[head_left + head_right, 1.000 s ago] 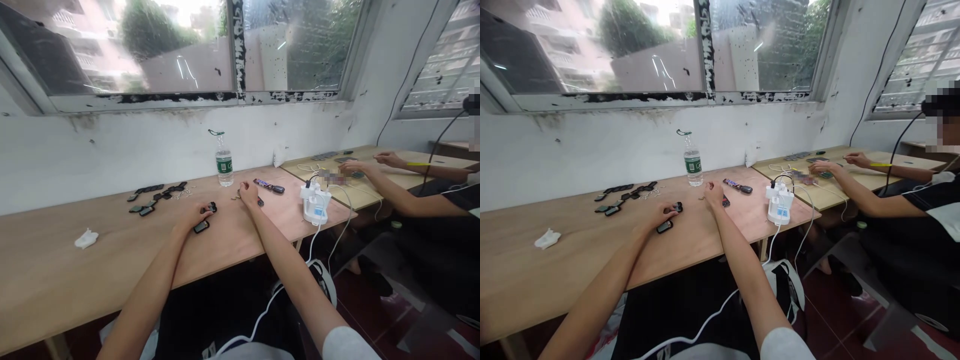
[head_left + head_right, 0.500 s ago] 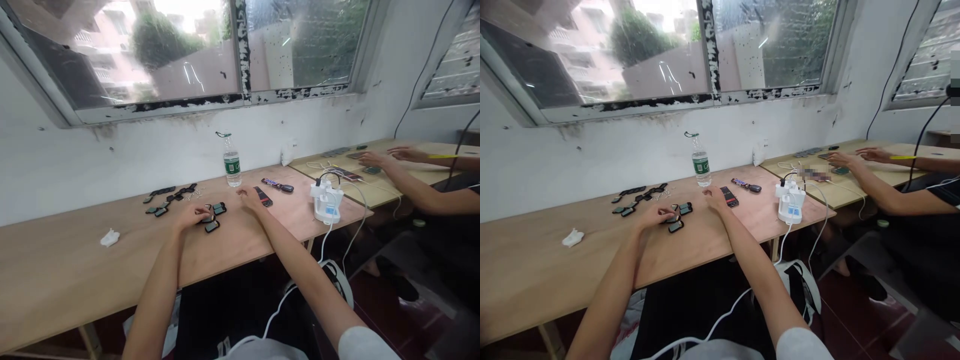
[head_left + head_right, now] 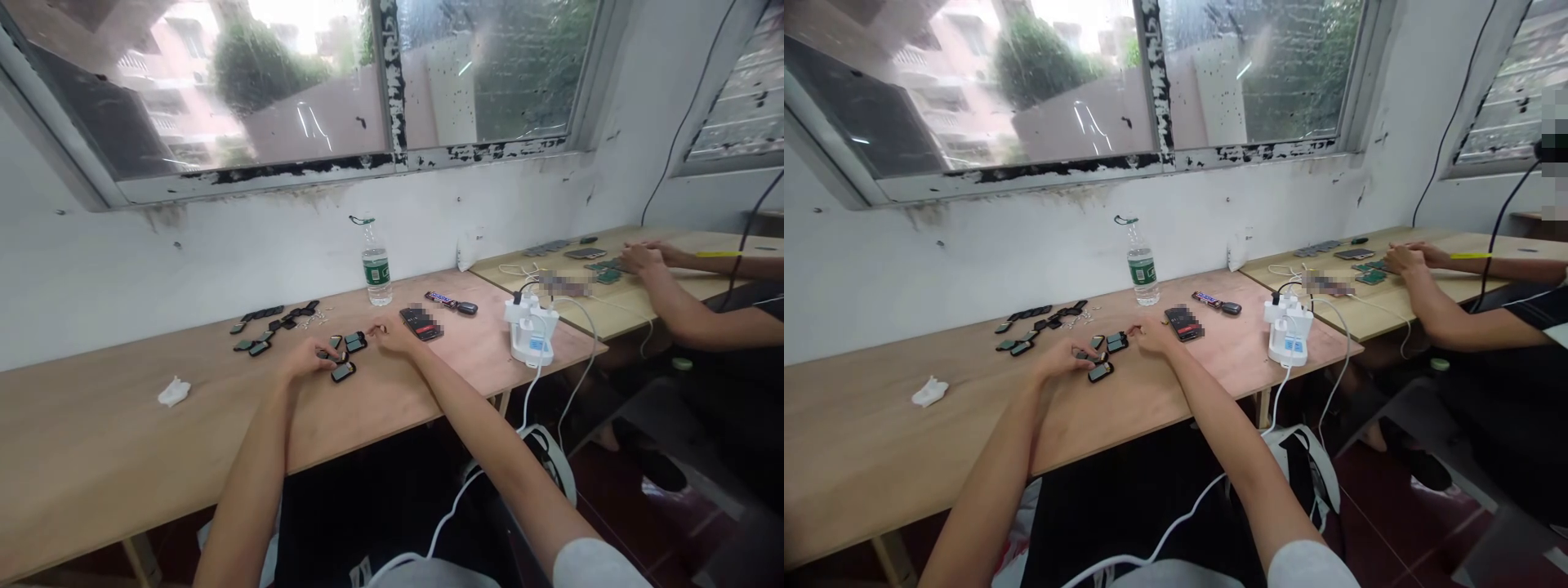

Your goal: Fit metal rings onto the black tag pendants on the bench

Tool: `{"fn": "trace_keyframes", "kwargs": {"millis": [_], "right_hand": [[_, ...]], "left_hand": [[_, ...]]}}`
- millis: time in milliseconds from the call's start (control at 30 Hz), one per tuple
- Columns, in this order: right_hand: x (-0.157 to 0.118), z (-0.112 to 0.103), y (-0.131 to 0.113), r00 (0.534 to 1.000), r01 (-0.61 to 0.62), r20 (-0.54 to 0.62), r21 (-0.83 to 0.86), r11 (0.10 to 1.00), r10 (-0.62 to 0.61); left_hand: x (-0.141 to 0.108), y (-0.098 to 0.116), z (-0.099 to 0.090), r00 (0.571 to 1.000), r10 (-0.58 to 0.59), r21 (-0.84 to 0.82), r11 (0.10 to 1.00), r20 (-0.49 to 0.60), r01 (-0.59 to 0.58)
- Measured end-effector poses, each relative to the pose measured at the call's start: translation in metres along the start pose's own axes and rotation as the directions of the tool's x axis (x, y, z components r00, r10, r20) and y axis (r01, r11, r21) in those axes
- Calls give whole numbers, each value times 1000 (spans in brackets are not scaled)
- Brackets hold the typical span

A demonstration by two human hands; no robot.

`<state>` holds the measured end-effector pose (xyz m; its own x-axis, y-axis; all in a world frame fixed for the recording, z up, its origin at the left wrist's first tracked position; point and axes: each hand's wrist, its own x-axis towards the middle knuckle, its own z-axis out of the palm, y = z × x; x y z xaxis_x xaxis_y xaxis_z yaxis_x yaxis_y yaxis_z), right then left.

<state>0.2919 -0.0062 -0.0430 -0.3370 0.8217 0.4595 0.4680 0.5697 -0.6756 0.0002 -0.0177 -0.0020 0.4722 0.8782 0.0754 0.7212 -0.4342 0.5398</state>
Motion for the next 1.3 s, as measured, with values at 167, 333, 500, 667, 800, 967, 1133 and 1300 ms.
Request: {"fn": "trace_keyframes", "kwargs": {"millis": [167, 333, 500, 667, 800, 967, 1133, 1300], "right_hand": [[-5, 0, -13, 1000, -8, -8, 5, 1000, 8], [-12, 0, -27, 1000, -6, 12, -6, 1000, 6], [-11, 7, -22, 996, 41, 68, 134, 990, -51], [-5, 14, -10, 999, 28, 36, 232, 972, -37], [-4, 14, -4, 997, 22, 62, 278, 960, -41], [-3, 8, 3, 990, -35, 140, 229, 973, 3], [-5, 0, 3, 984, -69, 174, 208, 976, 32], [-6, -4, 1, 988, -7, 150, 179, 984, -20]], "left_hand": [[-2, 1, 1, 987, 2, 30, 1000, -159, 3], [0, 7, 5, 949, 109, 48, 994, -295, -99], [9, 22, 22, 888, 319, 140, 947, -330, -288], [18, 24, 37, 863, 364, 182, 930, -350, -318], [22, 16, 44, 860, 365, 175, 930, -357, -323], [27, 14, 53, 877, 359, 134, 933, -318, -333], [29, 17, 60, 896, 342, 105, 940, -284, -326], [26, 18, 58, 914, 324, 140, 944, -242, -298]]}}
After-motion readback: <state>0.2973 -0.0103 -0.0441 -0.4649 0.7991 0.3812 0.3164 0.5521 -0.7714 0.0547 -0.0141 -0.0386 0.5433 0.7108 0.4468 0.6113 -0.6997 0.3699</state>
